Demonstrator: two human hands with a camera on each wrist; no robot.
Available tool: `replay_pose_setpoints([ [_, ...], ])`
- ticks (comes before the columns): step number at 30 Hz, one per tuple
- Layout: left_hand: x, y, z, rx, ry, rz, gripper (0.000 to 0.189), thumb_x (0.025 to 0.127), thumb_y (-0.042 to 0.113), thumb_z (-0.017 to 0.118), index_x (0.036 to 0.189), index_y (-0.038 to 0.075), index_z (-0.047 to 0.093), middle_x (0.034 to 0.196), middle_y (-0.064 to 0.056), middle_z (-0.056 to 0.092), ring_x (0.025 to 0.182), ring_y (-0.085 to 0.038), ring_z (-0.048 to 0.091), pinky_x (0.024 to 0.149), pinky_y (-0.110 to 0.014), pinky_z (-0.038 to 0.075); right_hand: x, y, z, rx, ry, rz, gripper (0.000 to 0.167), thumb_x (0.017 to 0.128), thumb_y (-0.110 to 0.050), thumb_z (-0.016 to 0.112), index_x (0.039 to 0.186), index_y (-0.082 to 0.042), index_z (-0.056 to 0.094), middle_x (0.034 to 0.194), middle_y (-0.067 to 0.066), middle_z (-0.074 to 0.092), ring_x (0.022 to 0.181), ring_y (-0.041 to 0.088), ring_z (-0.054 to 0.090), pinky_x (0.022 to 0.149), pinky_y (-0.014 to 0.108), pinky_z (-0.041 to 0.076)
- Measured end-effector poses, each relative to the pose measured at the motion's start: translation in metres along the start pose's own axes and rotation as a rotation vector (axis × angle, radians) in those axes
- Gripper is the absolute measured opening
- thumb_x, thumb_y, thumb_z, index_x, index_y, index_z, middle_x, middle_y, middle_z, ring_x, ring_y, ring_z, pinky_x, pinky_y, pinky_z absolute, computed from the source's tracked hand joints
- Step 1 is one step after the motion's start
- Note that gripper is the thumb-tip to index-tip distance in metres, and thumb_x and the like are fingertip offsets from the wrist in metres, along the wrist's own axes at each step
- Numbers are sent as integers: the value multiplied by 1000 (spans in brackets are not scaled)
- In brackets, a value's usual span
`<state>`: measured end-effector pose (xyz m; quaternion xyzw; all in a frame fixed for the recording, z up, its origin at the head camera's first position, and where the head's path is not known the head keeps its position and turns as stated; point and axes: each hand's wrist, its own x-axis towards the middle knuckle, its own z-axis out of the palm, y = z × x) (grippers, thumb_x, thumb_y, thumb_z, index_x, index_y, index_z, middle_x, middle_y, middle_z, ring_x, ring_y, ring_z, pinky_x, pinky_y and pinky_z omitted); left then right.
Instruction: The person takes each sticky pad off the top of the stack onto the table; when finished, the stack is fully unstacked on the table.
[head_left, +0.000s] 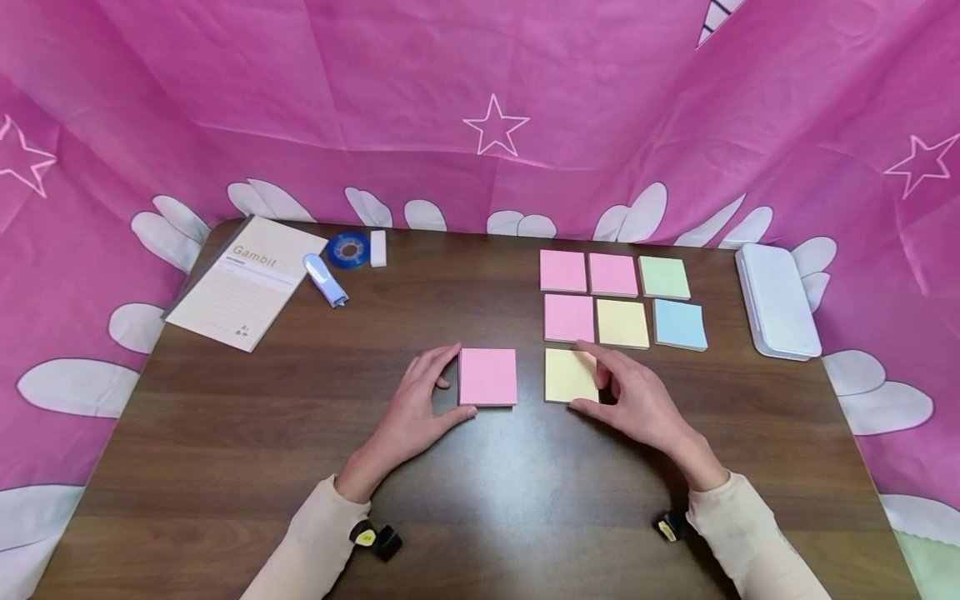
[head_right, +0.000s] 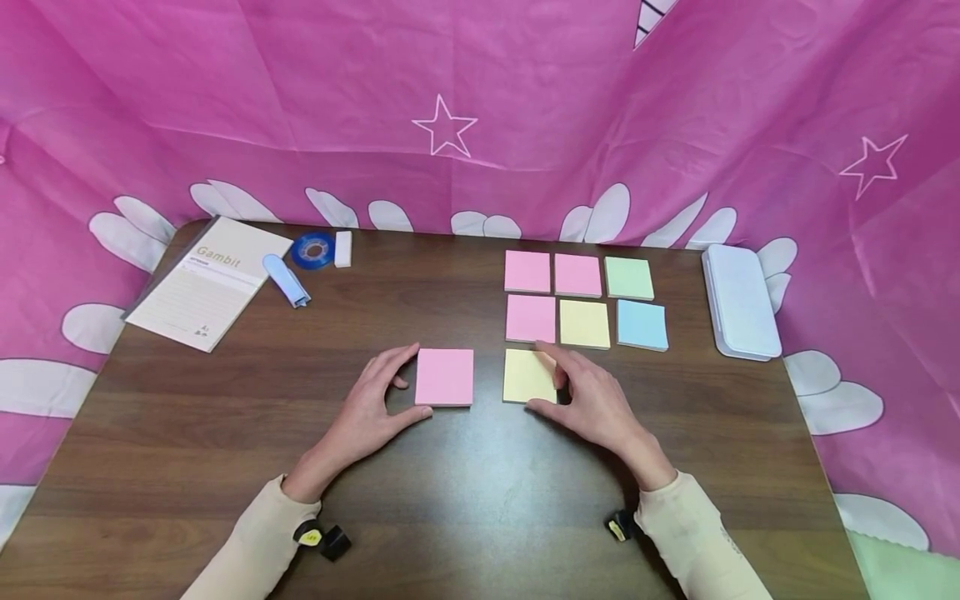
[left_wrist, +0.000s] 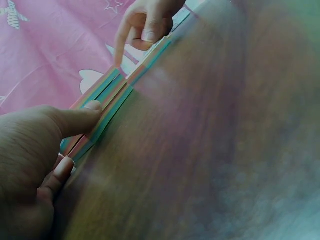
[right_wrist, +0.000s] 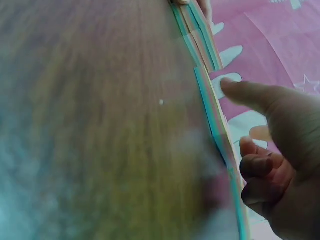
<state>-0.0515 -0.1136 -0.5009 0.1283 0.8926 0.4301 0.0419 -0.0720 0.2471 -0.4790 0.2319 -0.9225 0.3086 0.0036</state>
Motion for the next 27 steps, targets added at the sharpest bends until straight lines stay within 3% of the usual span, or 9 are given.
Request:
replay_pose_setpoints([
  [8, 0, 0, -2, -2, 8, 17, 100, 83, 21, 102, 167, 8, 50, 157, -13, 55, 110, -24, 53, 94, -43, 47, 12, -27, 5, 31, -20, -57, 81, 86, -26, 98, 157, -13, 61, 86, -7, 62, 72, 8, 55, 67, 30, 47],
  [16, 5, -4, -7, -33, -7, 59, 94, 83, 13, 101, 163, 5, 54, 145, -12, 58, 90, -15, 53, 79, -31, 46, 30, -50, 18, 13, -77, -91, 84, 85, -34, 99, 156, -10, 62, 82, -9, 63, 69, 7, 54, 67, 31, 46],
  [20, 6, -5, -10, -24, -25, 46, 93, 82, 15, 101, 162, 5, 56, 137, -11, 58, 86, -13, 51, 77, -29, 45, 39, -59, 26, -26, -121, -82, 89, 83, -42, 100, 157, -15, 61, 79, -11, 60, 67, 4, 51, 65, 30, 45],
  [27, 9, -1, -13, -8, -50, 3, 89, 81, 16, 103, 159, 5, 59, 126, -9, 58, 83, -14, 51, 75, -28, 46, 51, -73, 34, -91, -165, -47, 99, 78, -48, 102, 158, -9, 59, 75, -9, 58, 63, 5, 47, 59, 29, 41],
])
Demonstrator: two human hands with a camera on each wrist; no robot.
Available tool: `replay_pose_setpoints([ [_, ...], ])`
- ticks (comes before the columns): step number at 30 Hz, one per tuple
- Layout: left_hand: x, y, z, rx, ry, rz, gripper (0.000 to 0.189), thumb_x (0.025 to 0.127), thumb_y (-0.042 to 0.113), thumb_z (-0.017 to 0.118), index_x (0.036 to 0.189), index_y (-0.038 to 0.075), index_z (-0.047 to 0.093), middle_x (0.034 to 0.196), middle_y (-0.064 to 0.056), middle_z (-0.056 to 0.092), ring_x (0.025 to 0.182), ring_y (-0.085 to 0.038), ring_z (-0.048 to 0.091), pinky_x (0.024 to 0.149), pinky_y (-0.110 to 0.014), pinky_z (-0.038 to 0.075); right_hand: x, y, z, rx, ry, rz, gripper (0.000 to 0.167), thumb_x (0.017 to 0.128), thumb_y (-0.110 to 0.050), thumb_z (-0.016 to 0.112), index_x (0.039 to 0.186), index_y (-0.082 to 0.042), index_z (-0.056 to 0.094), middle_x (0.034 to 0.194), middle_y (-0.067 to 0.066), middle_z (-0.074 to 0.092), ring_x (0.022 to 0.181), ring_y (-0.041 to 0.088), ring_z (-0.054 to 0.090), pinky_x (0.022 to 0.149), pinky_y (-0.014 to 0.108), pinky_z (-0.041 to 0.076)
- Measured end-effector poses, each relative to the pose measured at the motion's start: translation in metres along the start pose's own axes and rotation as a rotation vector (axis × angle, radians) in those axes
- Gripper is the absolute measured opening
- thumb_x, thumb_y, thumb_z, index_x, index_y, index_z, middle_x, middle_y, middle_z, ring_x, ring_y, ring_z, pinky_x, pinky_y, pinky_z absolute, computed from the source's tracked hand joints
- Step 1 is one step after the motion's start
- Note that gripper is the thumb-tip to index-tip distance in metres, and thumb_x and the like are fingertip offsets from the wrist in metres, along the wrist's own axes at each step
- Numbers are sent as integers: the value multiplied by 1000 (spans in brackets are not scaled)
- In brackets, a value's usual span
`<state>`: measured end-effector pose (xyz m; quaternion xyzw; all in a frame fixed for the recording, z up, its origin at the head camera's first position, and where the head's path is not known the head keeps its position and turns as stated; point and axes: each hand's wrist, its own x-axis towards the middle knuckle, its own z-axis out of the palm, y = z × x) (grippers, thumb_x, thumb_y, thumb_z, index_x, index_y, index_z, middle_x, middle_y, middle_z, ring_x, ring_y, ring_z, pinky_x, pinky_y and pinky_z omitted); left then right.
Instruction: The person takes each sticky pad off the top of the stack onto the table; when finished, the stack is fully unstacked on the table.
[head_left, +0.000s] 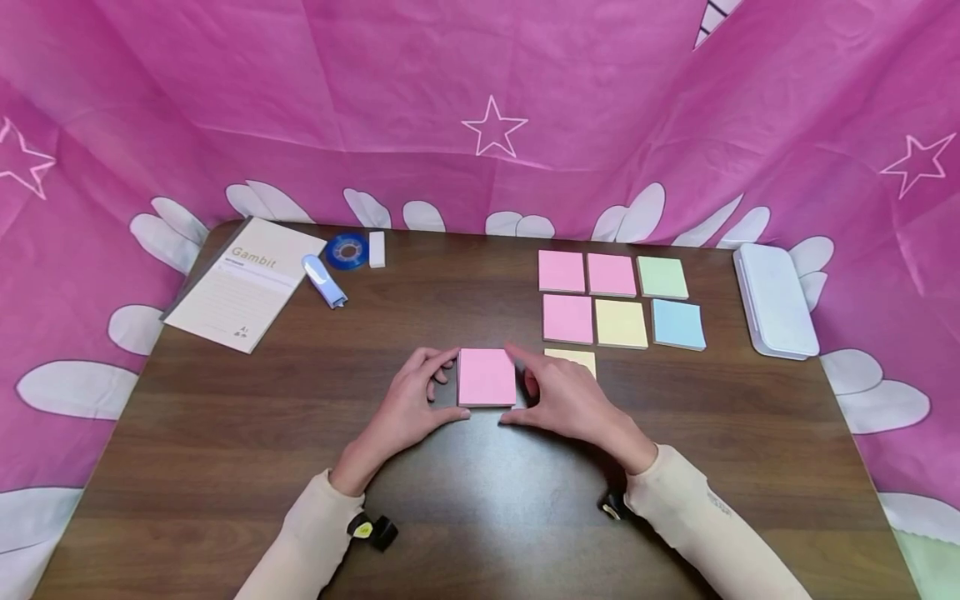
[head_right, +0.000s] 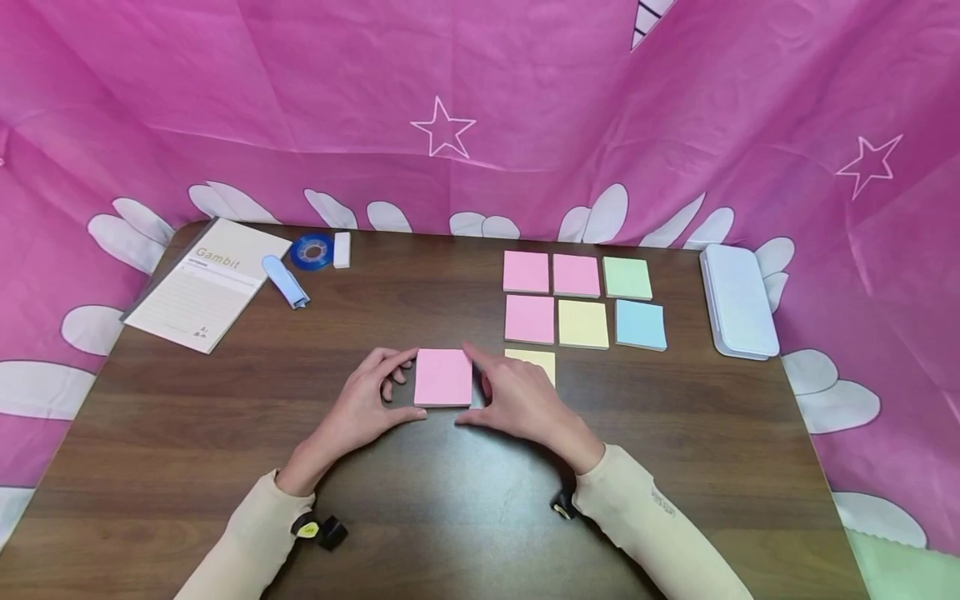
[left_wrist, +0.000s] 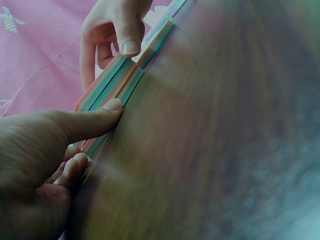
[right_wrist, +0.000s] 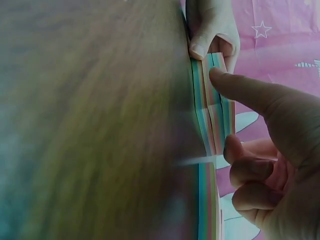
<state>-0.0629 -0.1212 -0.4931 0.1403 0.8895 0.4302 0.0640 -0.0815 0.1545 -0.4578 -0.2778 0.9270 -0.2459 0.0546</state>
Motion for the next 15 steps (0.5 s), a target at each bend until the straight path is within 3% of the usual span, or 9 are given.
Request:
replay_pose_setpoints([
  [5, 1, 0, 0, 4, -9, -16, 88, 82, 17, 102, 158, 6, 60, 125, -9, 58, 84, -14, 51, 75, -28, 45, 8, -3, 2, -8, -3, 13, 100, 75, -48, 103, 156, -7, 61, 75, -7, 59, 62, 10, 50, 55, 31, 41],
  [10, 1, -1, 0, -4, -9, -20, 87, 82, 18, 102, 158, 7, 60, 124, -8, 58, 85, -15, 51, 75, -28, 45, 13, 17, 19, -2, 29, -21, 96, 79, -54, 98, 155, -9, 61, 74, -8, 57, 63, 11, 50, 55, 33, 40],
  [15, 1, -1, 0, -10, -7, -28, 87, 81, 19, 103, 157, 7, 61, 125, -7, 58, 87, -16, 52, 76, -29, 46, 11, 11, 14, 29, 49, -17, 89, 77, -49, 100, 148, -9, 65, 73, -8, 56, 61, 10, 48, 54, 32, 38],
])
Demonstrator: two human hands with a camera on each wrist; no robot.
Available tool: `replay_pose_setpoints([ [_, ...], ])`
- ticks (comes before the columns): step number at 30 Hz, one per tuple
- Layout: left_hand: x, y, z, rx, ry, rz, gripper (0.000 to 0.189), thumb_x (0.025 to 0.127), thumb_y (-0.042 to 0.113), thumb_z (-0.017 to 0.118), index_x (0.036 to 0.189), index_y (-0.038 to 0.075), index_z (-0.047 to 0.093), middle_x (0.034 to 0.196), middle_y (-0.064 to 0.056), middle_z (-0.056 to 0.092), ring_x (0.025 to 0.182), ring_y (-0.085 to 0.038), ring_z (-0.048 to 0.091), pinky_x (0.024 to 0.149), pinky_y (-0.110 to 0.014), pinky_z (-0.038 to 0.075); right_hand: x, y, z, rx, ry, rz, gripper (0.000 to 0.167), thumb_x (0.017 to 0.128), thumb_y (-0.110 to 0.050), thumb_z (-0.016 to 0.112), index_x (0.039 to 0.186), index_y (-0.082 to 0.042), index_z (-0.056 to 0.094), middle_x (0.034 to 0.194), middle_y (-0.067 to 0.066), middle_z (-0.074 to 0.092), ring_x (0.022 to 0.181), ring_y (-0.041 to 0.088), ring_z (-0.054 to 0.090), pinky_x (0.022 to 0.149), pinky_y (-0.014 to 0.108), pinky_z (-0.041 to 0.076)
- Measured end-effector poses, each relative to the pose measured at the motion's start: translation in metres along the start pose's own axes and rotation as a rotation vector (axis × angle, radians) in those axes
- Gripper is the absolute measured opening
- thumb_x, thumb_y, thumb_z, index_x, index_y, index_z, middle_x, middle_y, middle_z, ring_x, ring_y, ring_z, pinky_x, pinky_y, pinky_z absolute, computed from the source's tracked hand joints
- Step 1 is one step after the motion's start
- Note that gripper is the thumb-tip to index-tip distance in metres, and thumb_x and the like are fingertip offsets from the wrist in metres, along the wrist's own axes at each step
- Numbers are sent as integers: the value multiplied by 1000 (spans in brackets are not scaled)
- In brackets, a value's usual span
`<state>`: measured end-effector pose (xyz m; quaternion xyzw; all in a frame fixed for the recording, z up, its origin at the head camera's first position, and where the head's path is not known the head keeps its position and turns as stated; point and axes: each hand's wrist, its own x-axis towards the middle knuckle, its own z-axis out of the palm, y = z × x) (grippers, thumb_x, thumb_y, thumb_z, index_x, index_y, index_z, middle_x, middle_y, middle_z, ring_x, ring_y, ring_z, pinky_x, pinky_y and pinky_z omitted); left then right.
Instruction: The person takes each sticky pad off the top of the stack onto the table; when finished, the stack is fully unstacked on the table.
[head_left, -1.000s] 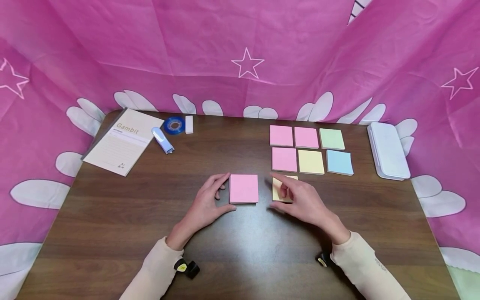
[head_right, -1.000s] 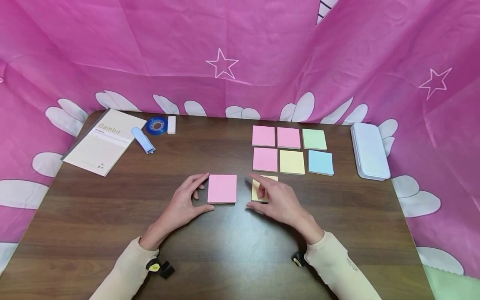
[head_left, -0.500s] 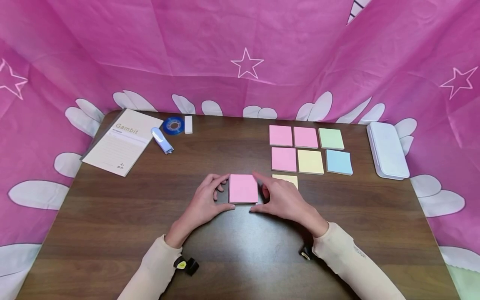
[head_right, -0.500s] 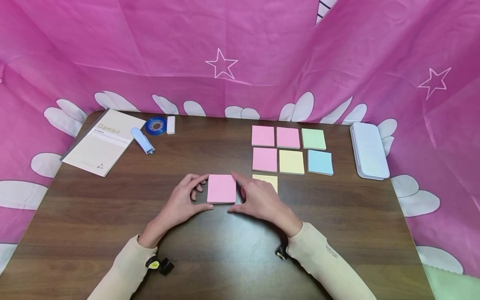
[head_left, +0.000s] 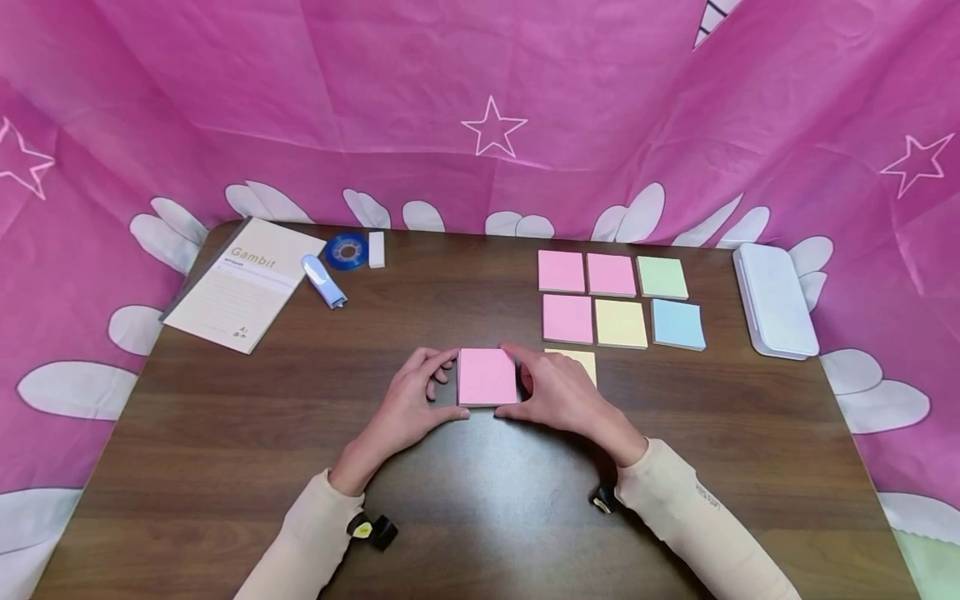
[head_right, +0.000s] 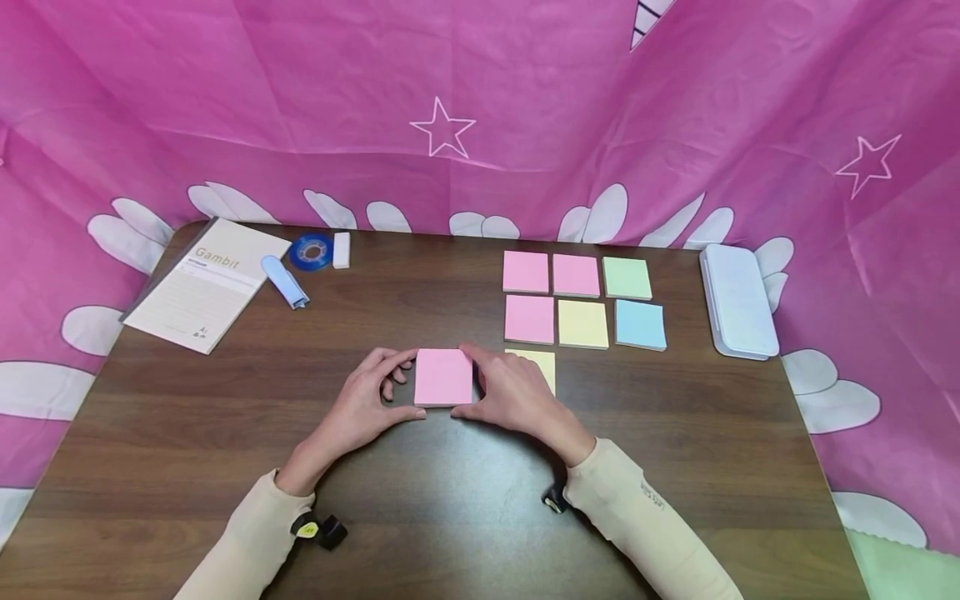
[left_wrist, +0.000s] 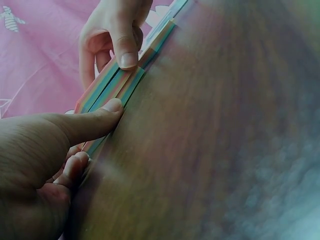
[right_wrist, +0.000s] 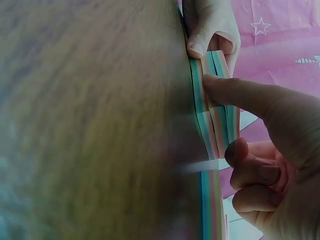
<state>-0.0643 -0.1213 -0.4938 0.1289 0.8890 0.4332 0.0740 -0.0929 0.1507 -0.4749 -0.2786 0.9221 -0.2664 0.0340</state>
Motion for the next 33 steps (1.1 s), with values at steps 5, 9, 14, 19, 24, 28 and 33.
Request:
replay_pose_setpoints([
  [5, -1, 0, 0, -5, 1, -9, 87, 81, 20, 103, 157, 7, 61, 126, -7, 58, 89, -18, 53, 77, -30, 47, -3, -6, -11, 57, -9, 36, 85, 76, -44, 103, 146, -11, 67, 73, -6, 55, 62, 9, 46, 56, 29, 36],
  [9, -1, 0, 0, -6, 4, -5, 87, 82, 20, 102, 158, 7, 61, 127, -7, 58, 90, -18, 54, 78, -30, 47, -10, -1, -22, 86, -21, 77, 85, 78, -42, 103, 150, -14, 65, 73, -2, 57, 63, 8, 45, 59, 28, 34],
  [14, -2, 0, 1, -2, 2, -1, 88, 82, 19, 102, 159, 7, 60, 128, -7, 58, 90, -17, 53, 77, -30, 47, -28, 15, -39, 81, 18, 121, 88, 78, -38, 104, 152, -11, 64, 73, -2, 55, 64, 9, 43, 60, 29, 33],
  [19, -2, 0, 1, -9, 11, 23, 88, 82, 18, 102, 158, 6, 60, 127, -7, 59, 89, -16, 53, 79, -31, 47, -52, 39, -55, 65, 51, 144, 85, 80, -36, 103, 152, -14, 64, 76, -5, 52, 64, 9, 41, 60, 30, 33],
  [24, -3, -1, 1, -21, 13, 42, 87, 83, 18, 101, 158, 5, 59, 127, -8, 60, 89, -15, 53, 79, -31, 47, -76, 59, -71, 63, 50, 166, 85, 80, -30, 103, 152, -13, 62, 78, -6, 50, 66, 8, 40, 59, 29, 32],
  [28, -3, -2, 1, -19, 14, 40, 87, 84, 18, 101, 159, 5, 59, 128, -8, 59, 90, -16, 53, 80, -31, 47, -92, 73, -81, 48, 43, 186, 85, 81, -29, 103, 153, -12, 61, 77, -6, 48, 64, 7, 39, 58, 28, 32],
  [33, -3, -2, 1, -21, 10, 42, 87, 83, 17, 101, 158, 5, 60, 129, -9, 59, 91, -16, 53, 81, -31, 47, -108, 88, -91, 32, 17, 208, 87, 81, -28, 102, 155, -10, 60, 76, -6, 47, 64, 6, 39, 58, 27, 31],
])
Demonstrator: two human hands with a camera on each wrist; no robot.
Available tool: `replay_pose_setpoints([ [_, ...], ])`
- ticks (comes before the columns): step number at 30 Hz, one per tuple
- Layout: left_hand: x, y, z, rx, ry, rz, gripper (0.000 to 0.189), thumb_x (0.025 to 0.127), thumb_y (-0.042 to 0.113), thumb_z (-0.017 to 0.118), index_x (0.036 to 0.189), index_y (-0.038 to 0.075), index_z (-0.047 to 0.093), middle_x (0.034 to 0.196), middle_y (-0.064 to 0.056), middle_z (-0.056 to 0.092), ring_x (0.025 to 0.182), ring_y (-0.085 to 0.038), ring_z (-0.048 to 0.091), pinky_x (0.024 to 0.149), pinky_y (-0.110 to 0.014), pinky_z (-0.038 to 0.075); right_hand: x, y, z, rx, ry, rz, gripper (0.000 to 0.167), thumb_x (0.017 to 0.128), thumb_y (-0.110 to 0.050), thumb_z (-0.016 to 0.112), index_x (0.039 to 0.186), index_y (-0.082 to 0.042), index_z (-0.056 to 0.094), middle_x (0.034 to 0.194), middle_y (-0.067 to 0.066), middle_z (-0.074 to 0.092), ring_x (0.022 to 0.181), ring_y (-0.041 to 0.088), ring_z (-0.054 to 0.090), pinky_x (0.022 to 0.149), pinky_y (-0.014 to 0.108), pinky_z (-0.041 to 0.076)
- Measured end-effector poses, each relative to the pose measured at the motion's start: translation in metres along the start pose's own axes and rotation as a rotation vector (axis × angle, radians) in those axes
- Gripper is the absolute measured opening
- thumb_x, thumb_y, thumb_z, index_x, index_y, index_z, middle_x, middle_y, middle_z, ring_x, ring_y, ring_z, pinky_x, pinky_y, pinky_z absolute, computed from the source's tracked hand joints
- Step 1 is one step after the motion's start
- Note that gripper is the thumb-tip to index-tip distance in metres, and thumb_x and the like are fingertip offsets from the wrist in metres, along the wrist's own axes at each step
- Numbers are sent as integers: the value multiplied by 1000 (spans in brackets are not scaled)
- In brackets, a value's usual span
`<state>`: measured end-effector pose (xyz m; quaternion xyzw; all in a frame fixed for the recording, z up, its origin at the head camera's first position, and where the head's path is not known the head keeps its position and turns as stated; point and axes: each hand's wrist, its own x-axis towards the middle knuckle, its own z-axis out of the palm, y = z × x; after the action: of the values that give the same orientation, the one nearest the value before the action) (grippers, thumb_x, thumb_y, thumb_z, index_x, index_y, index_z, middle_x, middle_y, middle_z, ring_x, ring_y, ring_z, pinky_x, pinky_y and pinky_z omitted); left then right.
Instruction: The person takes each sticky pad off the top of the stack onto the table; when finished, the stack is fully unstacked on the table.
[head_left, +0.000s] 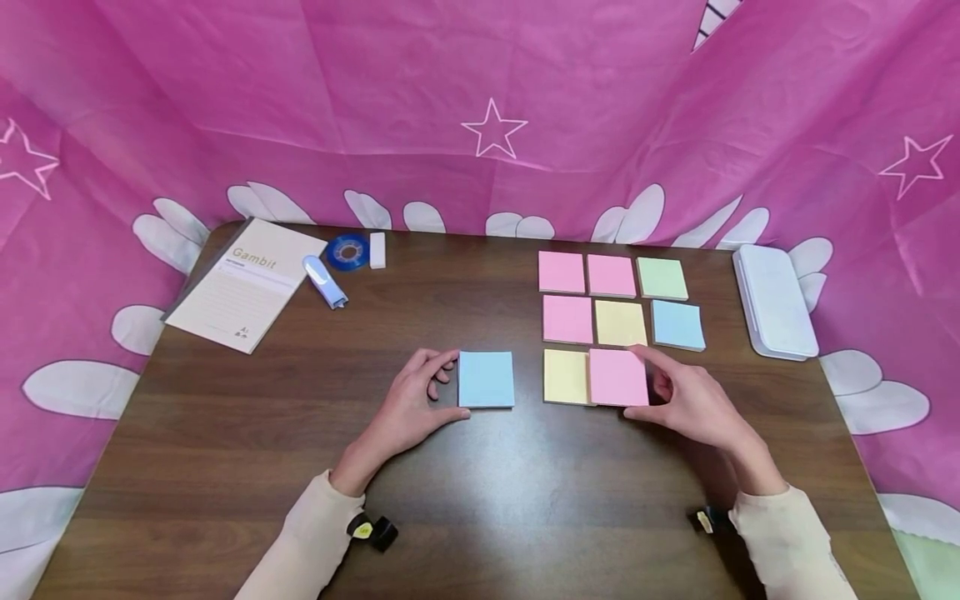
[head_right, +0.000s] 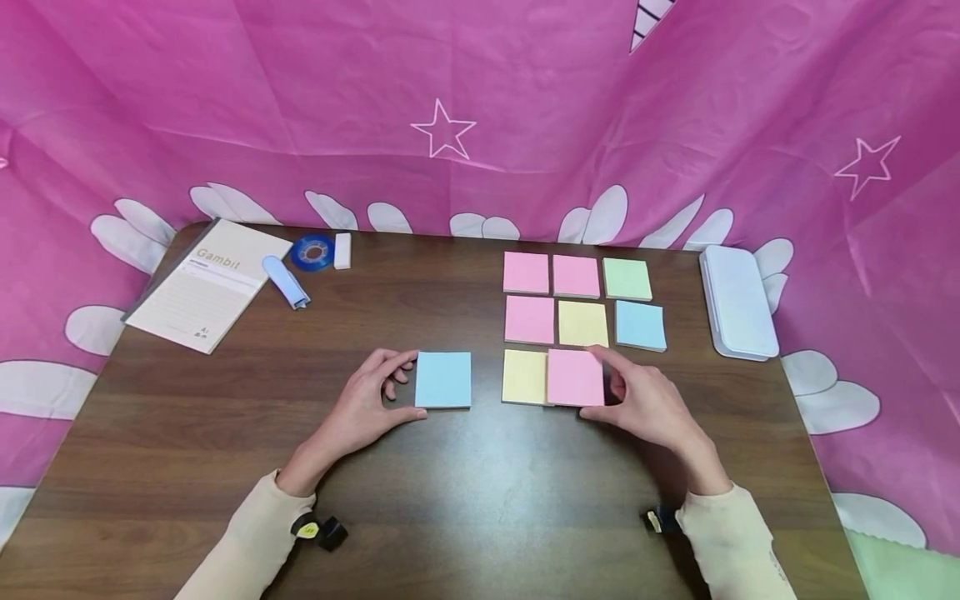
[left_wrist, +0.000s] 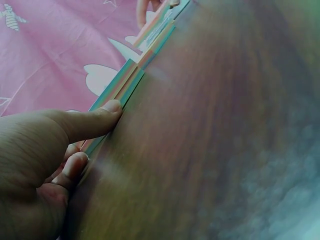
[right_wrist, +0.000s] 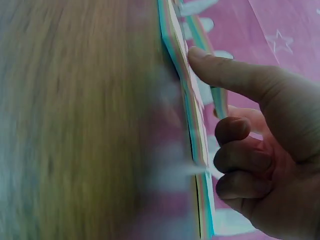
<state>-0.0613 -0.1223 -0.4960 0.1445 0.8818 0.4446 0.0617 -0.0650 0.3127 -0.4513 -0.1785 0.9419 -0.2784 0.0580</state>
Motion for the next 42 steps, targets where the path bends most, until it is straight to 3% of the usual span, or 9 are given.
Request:
replay_pose_setpoints([
  [7, -1, 0, 0, 0, -14, 3, 87, 83, 18, 102, 157, 4, 60, 127, -8, 58, 93, -16, 53, 81, -30, 47, -6, 15, -5, 2, -58, 50, 88, 83, -25, 101, 157, -10, 58, 76, -4, 48, 66, 9, 41, 59, 28, 31],
  [17, 0, -1, 3, 19, -15, -1, 88, 82, 19, 102, 158, 6, 60, 128, -7, 59, 95, -16, 54, 82, -30, 47, -6, 18, -5, 11, -60, 98, 93, 81, -25, 103, 160, -12, 55, 82, -1, 50, 69, 13, 43, 62, 30, 33],
  [27, -1, 0, 2, 25, -12, -10, 88, 82, 21, 102, 158, 7, 60, 131, -6, 59, 96, -17, 55, 83, -32, 48, -7, 21, -4, 26, -30, 52, 82, 82, -20, 102, 152, -11, 61, 81, -3, 52, 71, 10, 46, 63, 29, 37],
  [35, -1, 1, 2, 21, -10, -10, 88, 82, 21, 102, 158, 8, 61, 132, -5, 59, 97, -17, 55, 84, -33, 49, -6, 6, -8, -3, 1, 74, 82, 80, -23, 104, 151, -16, 63, 82, -2, 51, 69, 11, 44, 62, 30, 35],
  [42, -2, 1, 2, 19, -18, -9, 90, 82, 21, 102, 160, 8, 59, 131, -5, 59, 97, -18, 54, 83, -33, 48, 7, -24, 2, 6, 33, 10, 74, 84, -22, 100, 149, -20, 65, 76, -5, 50, 65, 11, 43, 58, 30, 35],
])
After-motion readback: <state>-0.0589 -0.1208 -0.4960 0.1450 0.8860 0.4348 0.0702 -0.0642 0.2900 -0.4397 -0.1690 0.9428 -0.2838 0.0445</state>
